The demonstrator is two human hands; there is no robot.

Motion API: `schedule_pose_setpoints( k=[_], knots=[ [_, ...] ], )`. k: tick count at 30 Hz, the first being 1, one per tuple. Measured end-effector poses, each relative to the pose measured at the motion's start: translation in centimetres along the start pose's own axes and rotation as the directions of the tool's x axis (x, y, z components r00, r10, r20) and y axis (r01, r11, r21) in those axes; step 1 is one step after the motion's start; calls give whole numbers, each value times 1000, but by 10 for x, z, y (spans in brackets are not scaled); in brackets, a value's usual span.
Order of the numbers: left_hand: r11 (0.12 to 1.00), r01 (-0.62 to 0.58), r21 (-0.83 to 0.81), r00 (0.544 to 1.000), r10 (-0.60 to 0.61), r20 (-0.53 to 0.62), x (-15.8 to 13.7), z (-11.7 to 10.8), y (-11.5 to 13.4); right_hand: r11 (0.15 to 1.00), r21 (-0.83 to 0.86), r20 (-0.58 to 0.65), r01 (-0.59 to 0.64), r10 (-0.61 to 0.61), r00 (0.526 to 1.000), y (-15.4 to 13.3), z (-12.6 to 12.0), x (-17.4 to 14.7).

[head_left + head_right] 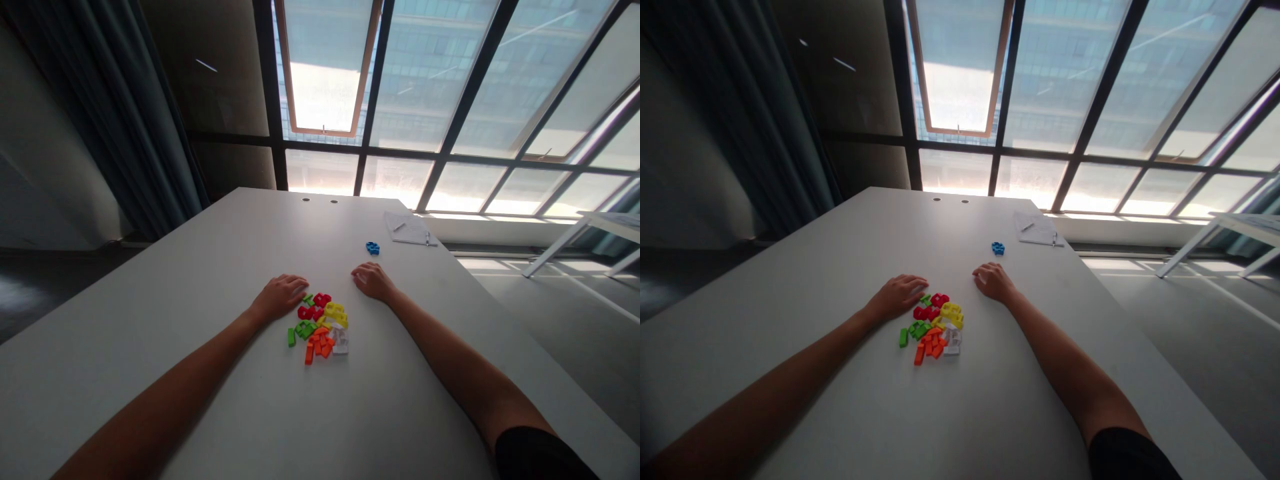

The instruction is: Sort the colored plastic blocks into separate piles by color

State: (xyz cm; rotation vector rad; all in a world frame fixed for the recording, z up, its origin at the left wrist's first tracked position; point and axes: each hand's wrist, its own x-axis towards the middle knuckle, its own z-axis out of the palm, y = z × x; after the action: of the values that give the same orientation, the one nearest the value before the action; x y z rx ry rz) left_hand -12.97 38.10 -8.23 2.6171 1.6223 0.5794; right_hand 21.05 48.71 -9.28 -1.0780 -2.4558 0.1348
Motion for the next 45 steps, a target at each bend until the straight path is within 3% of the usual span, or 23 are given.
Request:
schedule_pose_setpoints(
  k=[3, 10, 13, 16, 20, 24, 27, 30, 39, 45],
  knots=[
    [1000, -7, -2, 1000, 7, 3, 0, 0, -1, 974, 207, 100, 92, -115, 988, -26, 3, 1],
    [1000, -25, -15, 1000, 25, -3, 0, 0, -3, 933, 360, 343, 11, -143, 928, -37, -6, 8],
    [1000, -20, -20, 1000, 20, -4, 0, 1, -3, 932, 363, 300, 6, -123, 946, -35, -1, 9],
    [1000, -21, -21, 1000, 21, 1, 0, 0, -3, 925, 373, 141, -78, 27, 990, -35, 11, 9],
    [999, -27, -21, 1000, 27, 8, 0, 0, -3, 936, 303, -128, -178, 225, 966, -37, 23, 9],
    [1000, -24, -16, 1000, 24, 11, 0, 0, -3, 980, 166, -249, -113, 153, 957, -41, 20, 6],
    [1000, -26, -13, 1000, 27, 12, 0, -1, -3, 998, 40, -183, -37, 44, 982, -46, 14, 4],
    [1000, -26, -9, 1000, 26, 14, 0, -1, -2, 999, -38, -94, -16, 12, 996, -51, 11, 3],
    [1000, -12, -21, 1000, 12, 6, 0, 0, 0, 981, -178, 52, -81, 91, 994, -56, 5, 5],
    [1000, 0, -12, 1000, 0, 9, 1, 1, -1, 946, -276, 31, -170, 185, 982, -45, 11, 31]
  ],
)
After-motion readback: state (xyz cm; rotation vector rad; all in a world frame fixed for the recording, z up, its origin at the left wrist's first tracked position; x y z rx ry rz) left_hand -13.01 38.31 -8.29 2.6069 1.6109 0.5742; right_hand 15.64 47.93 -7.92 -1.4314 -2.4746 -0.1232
